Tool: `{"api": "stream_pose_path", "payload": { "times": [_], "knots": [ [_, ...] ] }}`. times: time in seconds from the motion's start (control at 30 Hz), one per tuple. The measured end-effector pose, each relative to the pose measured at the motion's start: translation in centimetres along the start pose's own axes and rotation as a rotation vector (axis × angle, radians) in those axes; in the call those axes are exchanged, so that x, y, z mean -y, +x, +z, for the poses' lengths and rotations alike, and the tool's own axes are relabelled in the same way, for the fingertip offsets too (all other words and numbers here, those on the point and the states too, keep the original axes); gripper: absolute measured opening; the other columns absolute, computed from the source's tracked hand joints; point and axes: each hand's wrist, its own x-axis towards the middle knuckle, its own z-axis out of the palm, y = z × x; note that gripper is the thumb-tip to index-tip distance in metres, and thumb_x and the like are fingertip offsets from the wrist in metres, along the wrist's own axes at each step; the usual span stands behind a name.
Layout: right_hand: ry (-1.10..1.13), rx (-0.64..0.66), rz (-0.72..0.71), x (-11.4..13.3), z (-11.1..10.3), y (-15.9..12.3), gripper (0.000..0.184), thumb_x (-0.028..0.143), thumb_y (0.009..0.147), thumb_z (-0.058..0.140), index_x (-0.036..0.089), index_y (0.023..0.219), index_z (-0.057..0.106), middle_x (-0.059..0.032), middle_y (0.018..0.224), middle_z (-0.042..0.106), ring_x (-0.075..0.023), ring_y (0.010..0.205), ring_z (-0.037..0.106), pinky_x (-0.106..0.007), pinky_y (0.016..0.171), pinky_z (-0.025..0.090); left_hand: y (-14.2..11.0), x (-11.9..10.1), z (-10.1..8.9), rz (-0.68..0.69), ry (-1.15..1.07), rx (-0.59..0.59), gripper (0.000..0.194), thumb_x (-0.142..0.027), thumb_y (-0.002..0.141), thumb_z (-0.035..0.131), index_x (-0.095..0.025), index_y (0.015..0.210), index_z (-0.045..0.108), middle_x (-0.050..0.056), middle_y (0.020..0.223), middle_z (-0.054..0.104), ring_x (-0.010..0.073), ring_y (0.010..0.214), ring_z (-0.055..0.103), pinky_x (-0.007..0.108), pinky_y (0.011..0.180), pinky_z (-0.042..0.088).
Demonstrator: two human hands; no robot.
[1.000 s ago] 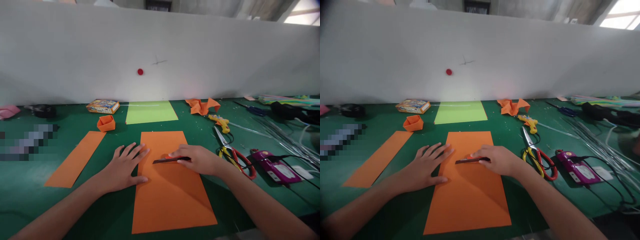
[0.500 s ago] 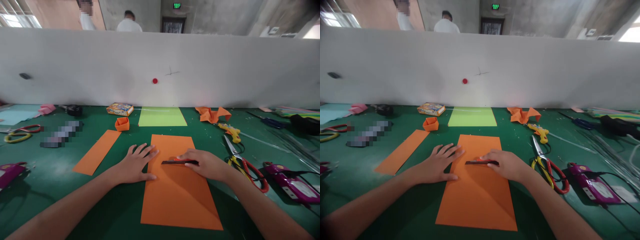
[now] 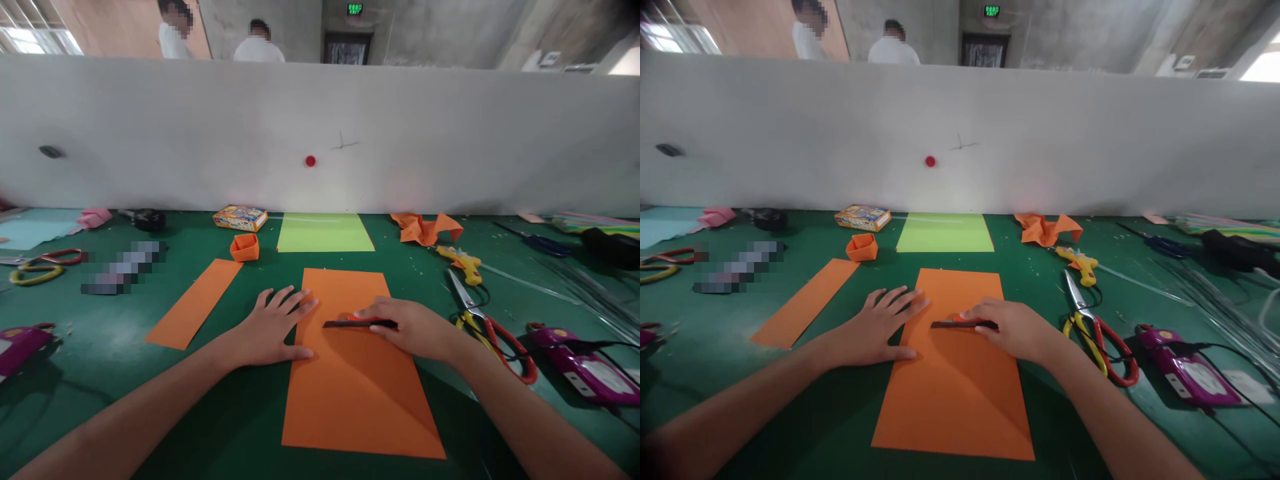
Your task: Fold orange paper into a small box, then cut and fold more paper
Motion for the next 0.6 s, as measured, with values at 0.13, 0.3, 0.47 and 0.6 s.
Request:
{"api": "stream_pose_path", "payload": {
  "times": [0.13, 0.3, 0.47, 0.6],
  "knots": [
    [-0.004, 0.01, -0.003, -0.18, 0.09, 0.06, 0.038, 0.025, 0.098, 0.051, 0.032, 0.133, 0.065, -0.005, 0.125, 0.07, -0.0232, 0.112, 0.065, -0.038, 0.094, 0.051, -0.03, -0.09, -0.17, -0.019, -0.013, 0.017, 0.091, -0.083, 0.088, 0.043, -0.036, 0.163, 0.022, 0.009, 0.17, 0.025, 0.0425, 0.154, 0.019, 0.065, 0.119, 0.012],
    [-0.002, 0.006, -0.005, -0.39, 0.14, 0.11, 0.038, 0.026, 0.1, 0.051, 0.032, 0.135, 0.064, -0.0054, 0.127, 0.069, -0.0237, 0.114, 0.065, -0.038, 0.096, 0.05, 0.02, 0.01, -0.12, -0.017, -0.032, 0.012, 0.091, -0.084, 0.087, 0.045, -0.036, 0.162, 0.024, 0.009, 0.169, 0.026, 0.0432, 0.154, 0.019, 0.067, 0.119, 0.014],
    [-0.007, 0.001, -0.01, -0.16, -0.05, 0.15, 0.036, 0.027, 0.1, 0.051, 0.03, 0.133, 0.065, -0.0057, 0.125, 0.07, -0.0237, 0.113, 0.065, -0.039, 0.095, 0.05, 0.1, 0.11, -0.02, -0.016, -0.012, 0.014, 0.092, -0.085, 0.087, 0.042, -0.035, 0.163, 0.024, 0.009, 0.169, 0.025, 0.0438, 0.154, 0.019, 0.069, 0.118, 0.015],
    [-0.011, -0.001, -0.017, -0.1, -0.13, 0.15, 0.035, 0.027, 0.1, 0.051, 0.03, 0.131, 0.066, -0.006, 0.125, 0.07, -0.0238, 0.114, 0.065, -0.038, 0.095, 0.051, 0.11, 0.15, -0.06, -0.015, -0.003, 0.005, 0.091, -0.085, 0.087, 0.042, -0.036, 0.162, 0.024, 0.009, 0.169, 0.027, 0.0435, 0.153, 0.021, 0.066, 0.118, 0.016]
  ]
}}
